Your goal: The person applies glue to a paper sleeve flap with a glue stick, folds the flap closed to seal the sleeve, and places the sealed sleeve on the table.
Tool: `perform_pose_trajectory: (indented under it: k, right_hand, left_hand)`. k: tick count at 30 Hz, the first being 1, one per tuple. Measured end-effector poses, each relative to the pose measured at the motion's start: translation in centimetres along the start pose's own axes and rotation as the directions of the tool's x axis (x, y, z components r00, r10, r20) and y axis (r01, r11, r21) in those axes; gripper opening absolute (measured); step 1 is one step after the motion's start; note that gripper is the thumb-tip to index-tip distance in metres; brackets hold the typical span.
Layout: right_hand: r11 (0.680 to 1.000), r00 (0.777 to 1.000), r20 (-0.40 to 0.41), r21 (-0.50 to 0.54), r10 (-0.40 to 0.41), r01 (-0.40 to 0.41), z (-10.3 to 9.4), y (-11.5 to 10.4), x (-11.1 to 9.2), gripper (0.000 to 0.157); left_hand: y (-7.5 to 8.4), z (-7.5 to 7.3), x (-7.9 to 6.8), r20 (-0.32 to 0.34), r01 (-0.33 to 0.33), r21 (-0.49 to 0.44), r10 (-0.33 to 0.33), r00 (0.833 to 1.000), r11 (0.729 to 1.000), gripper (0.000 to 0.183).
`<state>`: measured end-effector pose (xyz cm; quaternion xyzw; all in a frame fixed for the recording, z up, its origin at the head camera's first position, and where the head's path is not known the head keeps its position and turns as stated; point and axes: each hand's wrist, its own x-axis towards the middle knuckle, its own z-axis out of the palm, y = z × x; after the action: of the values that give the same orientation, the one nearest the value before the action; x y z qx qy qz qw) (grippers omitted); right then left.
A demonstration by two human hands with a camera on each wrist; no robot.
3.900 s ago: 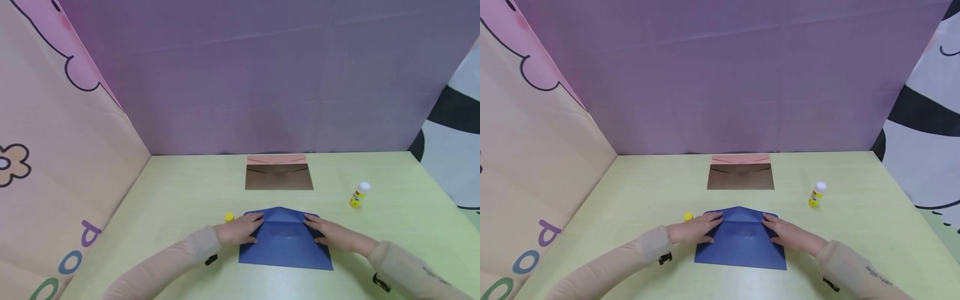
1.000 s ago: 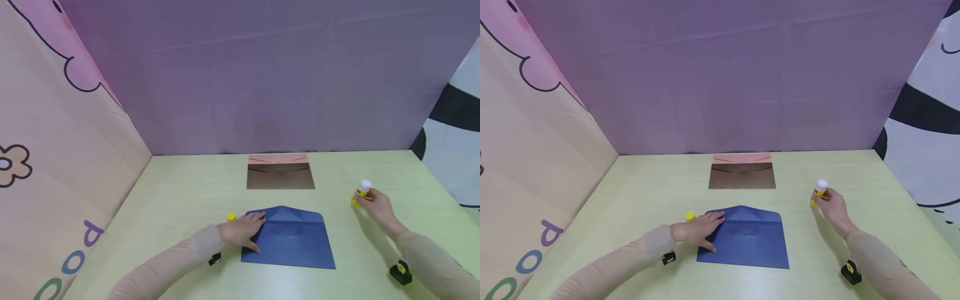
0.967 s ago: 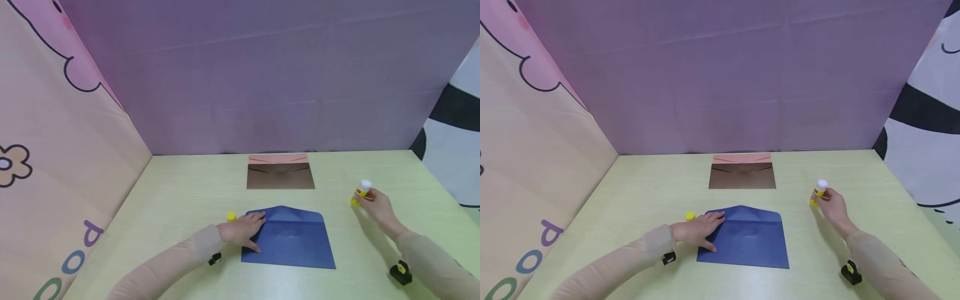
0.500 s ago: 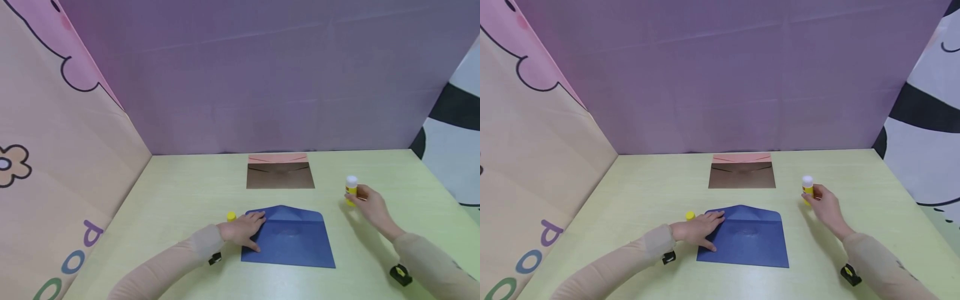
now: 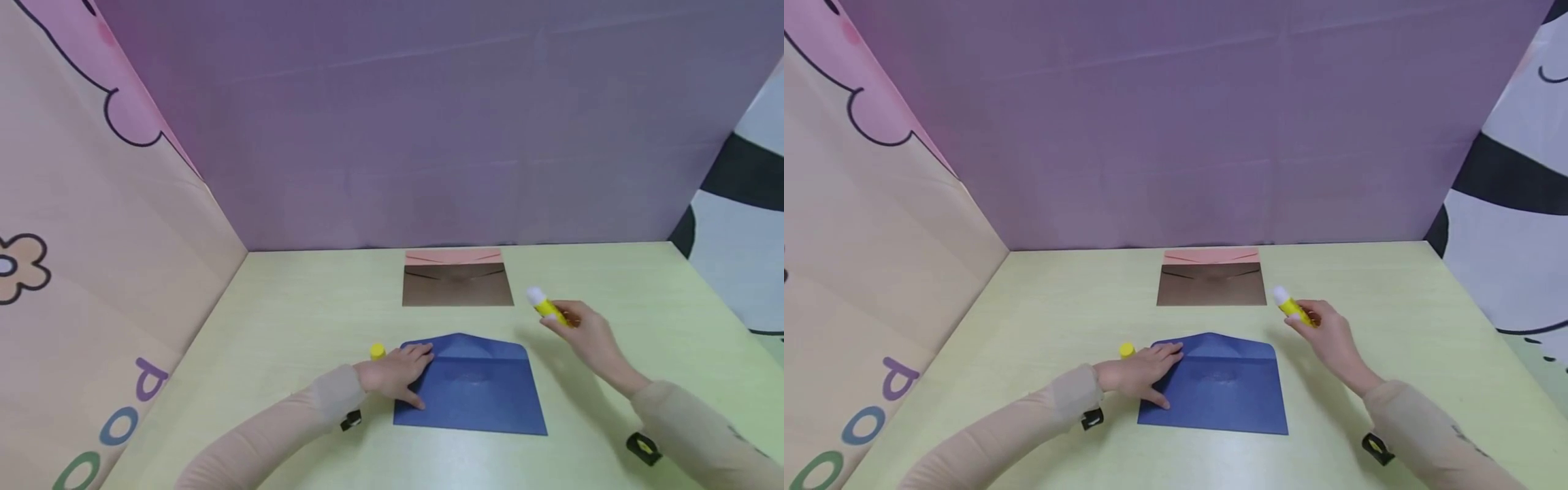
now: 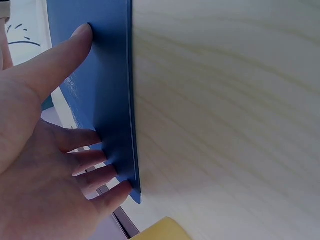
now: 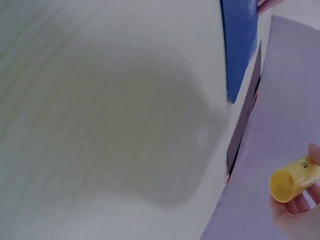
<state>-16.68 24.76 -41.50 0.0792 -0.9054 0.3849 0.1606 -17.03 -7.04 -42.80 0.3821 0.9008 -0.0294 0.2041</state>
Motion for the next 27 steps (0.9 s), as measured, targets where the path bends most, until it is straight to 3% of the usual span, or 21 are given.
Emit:
perform_pose_trajectory:
  k: [6, 16, 22, 27]
  right_hand:
    - [0.998, 0.999, 0.002, -0.035, -0.048, 0.048, 0.7, -1.6, -0.3, 0.033]
    - [0.995, 0.995, 0.073, 0.070, 0.066, -0.071, 1.8, -3.9, -0.3, 0.038]
    - [0.973, 0.980, 0.162, 0.178, 0.119, -0.148, 2.6, -5.1, 0.0, 0.041]
    - [0.965, 0.976, 0.202, 0.228, 0.086, -0.132, 3.7, -6.1, 0.0, 0.039]
  left_hand:
    - [0.0, -0.1, 0.0, -0.002, -0.004, 0.005, 0.004, 1.000, 1.000, 0.083]
    - [0.0, 0.0, 0.0, 0.007, 0.001, -0.010, -0.001, 1.000, 1.000, 0.083]
    - [0.0, -0.1, 0.1, 0.008, 0.003, -0.028, -0.003, 1.000, 1.000, 0.083]
    - [0.0, -0.1, 0.1, 0.009, 0.005, -0.016, -0.005, 1.000, 1.000, 0.083]
